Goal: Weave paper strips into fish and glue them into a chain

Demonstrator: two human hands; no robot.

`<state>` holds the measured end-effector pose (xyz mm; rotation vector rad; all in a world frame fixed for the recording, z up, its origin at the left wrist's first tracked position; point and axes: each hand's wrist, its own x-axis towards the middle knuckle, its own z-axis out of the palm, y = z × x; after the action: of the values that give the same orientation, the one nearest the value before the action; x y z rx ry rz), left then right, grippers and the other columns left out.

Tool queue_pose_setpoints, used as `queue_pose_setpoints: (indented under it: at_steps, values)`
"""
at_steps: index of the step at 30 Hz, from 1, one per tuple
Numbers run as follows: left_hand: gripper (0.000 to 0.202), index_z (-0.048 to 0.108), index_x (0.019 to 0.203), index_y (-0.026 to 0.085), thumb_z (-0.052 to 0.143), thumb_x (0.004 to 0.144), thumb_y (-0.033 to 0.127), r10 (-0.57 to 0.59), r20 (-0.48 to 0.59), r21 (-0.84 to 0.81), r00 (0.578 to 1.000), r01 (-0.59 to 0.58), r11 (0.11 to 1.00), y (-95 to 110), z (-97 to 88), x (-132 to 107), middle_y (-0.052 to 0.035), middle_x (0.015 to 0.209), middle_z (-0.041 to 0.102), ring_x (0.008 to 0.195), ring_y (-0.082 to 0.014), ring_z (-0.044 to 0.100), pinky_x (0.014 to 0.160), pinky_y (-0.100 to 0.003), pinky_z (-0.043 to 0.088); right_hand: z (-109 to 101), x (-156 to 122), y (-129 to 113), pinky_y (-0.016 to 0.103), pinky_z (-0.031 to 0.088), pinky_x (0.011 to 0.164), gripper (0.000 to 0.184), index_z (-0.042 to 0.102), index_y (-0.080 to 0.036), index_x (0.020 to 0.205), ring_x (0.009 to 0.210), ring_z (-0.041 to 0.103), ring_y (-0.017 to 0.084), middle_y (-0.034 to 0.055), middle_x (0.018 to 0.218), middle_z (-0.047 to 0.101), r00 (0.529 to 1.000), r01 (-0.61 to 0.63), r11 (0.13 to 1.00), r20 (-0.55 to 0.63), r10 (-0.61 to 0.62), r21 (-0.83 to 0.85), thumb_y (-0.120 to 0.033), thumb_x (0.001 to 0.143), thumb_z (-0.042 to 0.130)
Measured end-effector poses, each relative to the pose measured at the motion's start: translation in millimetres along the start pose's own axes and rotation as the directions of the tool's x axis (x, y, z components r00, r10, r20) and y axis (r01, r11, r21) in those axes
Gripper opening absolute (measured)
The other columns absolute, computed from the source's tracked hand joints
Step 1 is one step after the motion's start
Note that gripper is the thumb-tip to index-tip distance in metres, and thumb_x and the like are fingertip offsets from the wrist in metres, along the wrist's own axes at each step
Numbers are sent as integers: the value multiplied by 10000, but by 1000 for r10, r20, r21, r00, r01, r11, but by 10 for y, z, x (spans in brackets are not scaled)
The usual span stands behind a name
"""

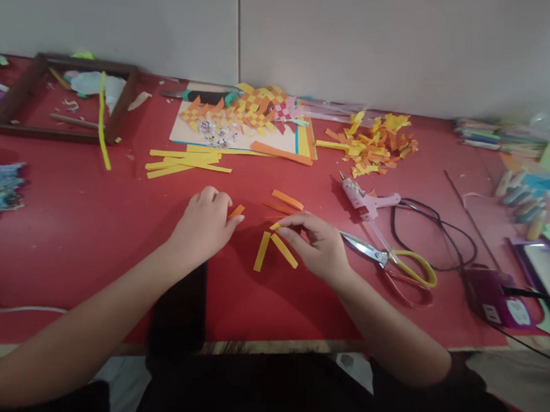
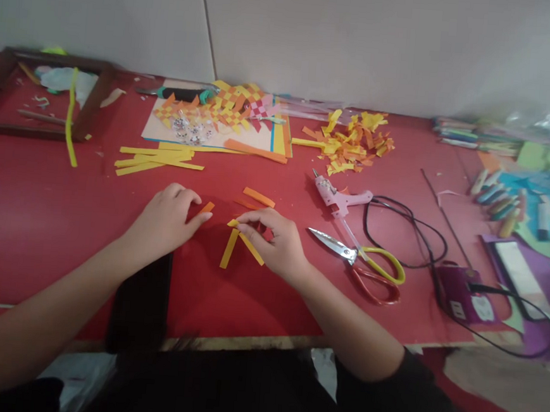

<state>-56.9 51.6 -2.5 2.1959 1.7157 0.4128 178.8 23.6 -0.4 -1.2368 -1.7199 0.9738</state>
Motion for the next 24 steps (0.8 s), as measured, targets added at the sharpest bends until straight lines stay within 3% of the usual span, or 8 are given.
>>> queue_pose_setpoints:
  at_steps: [4, 7, 11, 13, 16, 18, 20, 24]
  values:
    - [152, 618, 804, 196, 644, 854, 337, 17, 6, 35, 1000, -17, 999, 30, 95, 63, -96, 887, 557, 874, -300, 568, 848, -450, 478, 22, -17, 23, 293, 537, 672, 132, 737, -203, 926, 755, 678, 155, 49, 880, 761, 1000, -22, 999, -4, 22, -28, -307, 897, 660]
    - [148, 628, 784, 198, 634, 864, 322, 31, 75, 21, 997, -33, 999, 43, 46, 71, -95, 910, 581, 865, -283, 576, 833, -435, 480, 11, -20, 67, 295, 555, 719, 122, 719, -201, 905, 788, 691, 159, 45, 880, 755, 998, -48, 998, -39, 46, -31, -303, 893, 654]
    - [186, 613, 801, 189, 578, 909, 336, -29, 121, -183, 992, 51, 982, 118, -53, 45, -74, 837, 644, 775, -238, 609, 747, -388, 491, -1, -21, 107, 290, 573, 770, 105, 717, -215, 917, 824, 713, 161, 33, 887, 759, 993, -98, 995, -68, 98, 5, -303, 888, 670]
    - [216, 623, 824, 189, 622, 892, 394, -86, 103, -420, 991, 122, 899, 181, -45, 12, -54, 805, 679, 738, -208, 634, 728, -354, 508, 8, -27, 97, 288, 580, 791, 92, 728, -226, 929, 851, 719, 160, 30, 914, 763, 994, -69, 997, -80, 71, 19, -278, 895, 660]
    - [243, 650, 931, 181, 704, 839, 400, -127, 139, -783, 982, 188, 593, 269, 52, -58, -62, 911, 736, 824, -185, 695, 781, -308, 553, 40, -46, 58, 289, 591, 838, 97, 738, -241, 950, 891, 727, 154, 26, 954, 768, 992, -22, 999, -121, 28, 46, -240, 897, 658]
    - [270, 667, 1004, 172, 740, 812, 347, -127, 167, -878, 978, 206, 432, 305, 131, -105, -72, 966, 754, 910, -180, 712, 848, -295, 563, 68, -66, 32, 289, 603, 845, 99, 738, -239, 957, 888, 735, 152, 27, 961, 774, 988, -31, 996, -146, 43, 83, -225, 887, 669]
    - [303, 685, 1064, 170, 754, 801, 303, -130, 186, -905, 974, 222, 364, 325, 184, -145, -69, 969, 762, 929, -174, 718, 864, -289, 571, 96, -86, 13, 282, 616, 824, 94, 734, -229, 952, 864, 742, 148, 31, 954, 777, 985, -50, 989, -155, 71, 136, -218, 878, 676]
    - [274, 730, 1043, 181, 765, 795, 293, -116, 202, -910, 973, 230, 344, 346, 194, -189, -61, 973, 773, 896, -171, 727, 841, -283, 587, 130, -112, -12, 253, 628, 763, 80, 730, -214, 927, 816, 745, 137, 32, 928, 772, 981, -47, 980, -177, 82, 195, -205, 858, 689]
